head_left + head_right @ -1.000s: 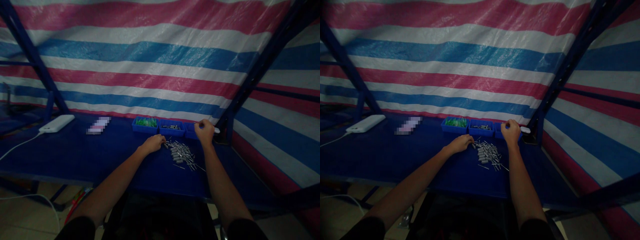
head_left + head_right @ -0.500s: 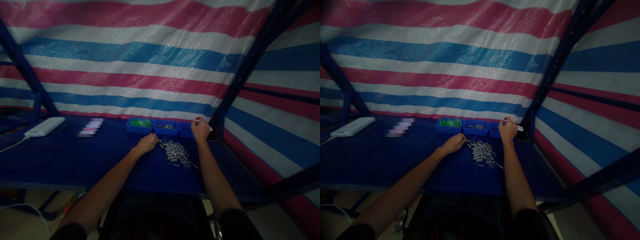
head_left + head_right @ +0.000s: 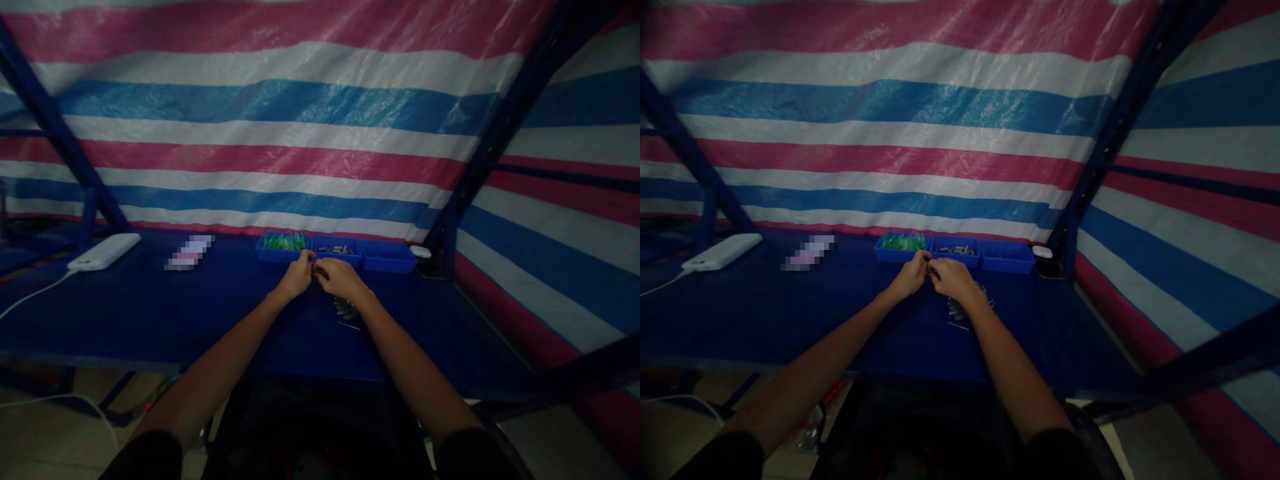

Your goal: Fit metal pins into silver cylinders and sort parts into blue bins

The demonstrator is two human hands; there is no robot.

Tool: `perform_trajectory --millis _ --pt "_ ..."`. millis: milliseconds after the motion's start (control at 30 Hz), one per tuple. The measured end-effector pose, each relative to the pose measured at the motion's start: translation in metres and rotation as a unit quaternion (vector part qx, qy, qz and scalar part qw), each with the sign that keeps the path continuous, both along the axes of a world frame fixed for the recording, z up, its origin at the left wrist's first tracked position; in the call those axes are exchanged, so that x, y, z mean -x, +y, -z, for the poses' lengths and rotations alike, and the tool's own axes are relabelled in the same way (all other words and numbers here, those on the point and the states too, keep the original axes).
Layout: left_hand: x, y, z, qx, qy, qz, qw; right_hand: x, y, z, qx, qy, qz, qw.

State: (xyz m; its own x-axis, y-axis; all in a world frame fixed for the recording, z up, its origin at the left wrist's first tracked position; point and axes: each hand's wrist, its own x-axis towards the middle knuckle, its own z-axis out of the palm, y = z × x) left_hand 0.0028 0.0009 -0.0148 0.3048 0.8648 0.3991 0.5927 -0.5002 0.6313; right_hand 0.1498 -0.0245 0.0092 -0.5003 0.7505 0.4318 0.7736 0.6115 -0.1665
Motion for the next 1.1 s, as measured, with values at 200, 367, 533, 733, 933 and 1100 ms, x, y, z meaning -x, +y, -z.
perform_trajectory --millis 200,367,533,733,933,1100 --pt "-0.002 -0.002 -0.006 -0.016 -0.025 -0.006 1.000 -0.004 0.001 0.000 -0.001 0.025 0.025 0.999" --pt "-0.003 -0.003 -0.009 -0.031 -0.048 -0.023 0.998 -0.005 -0.001 -0.003 -0.009 0.036 0.021 0.999" --pt "-0.002 -0.003 -0.010 -0.042 -0.055 -0.027 0.997 -0.003 -0.003 -0.004 -0.020 0.036 0.052 0.998" --pt "-0.001 -0.002 -0.007 -0.046 -0.031 0.024 0.998 -0.010 0.005 0.001 0.000 0.061 0.113 0.992" --pt "0.002 -0.005 -0.013 -0.078 0.014 0.037 0.996 -0.014 0.005 -0.001 0.009 0.121 0.090 0.989" --pt "0.002 -0.005 -0.015 -0.062 0.032 0.027 0.997 -0.015 0.007 -0.003 0.021 0.189 0.041 0.981"
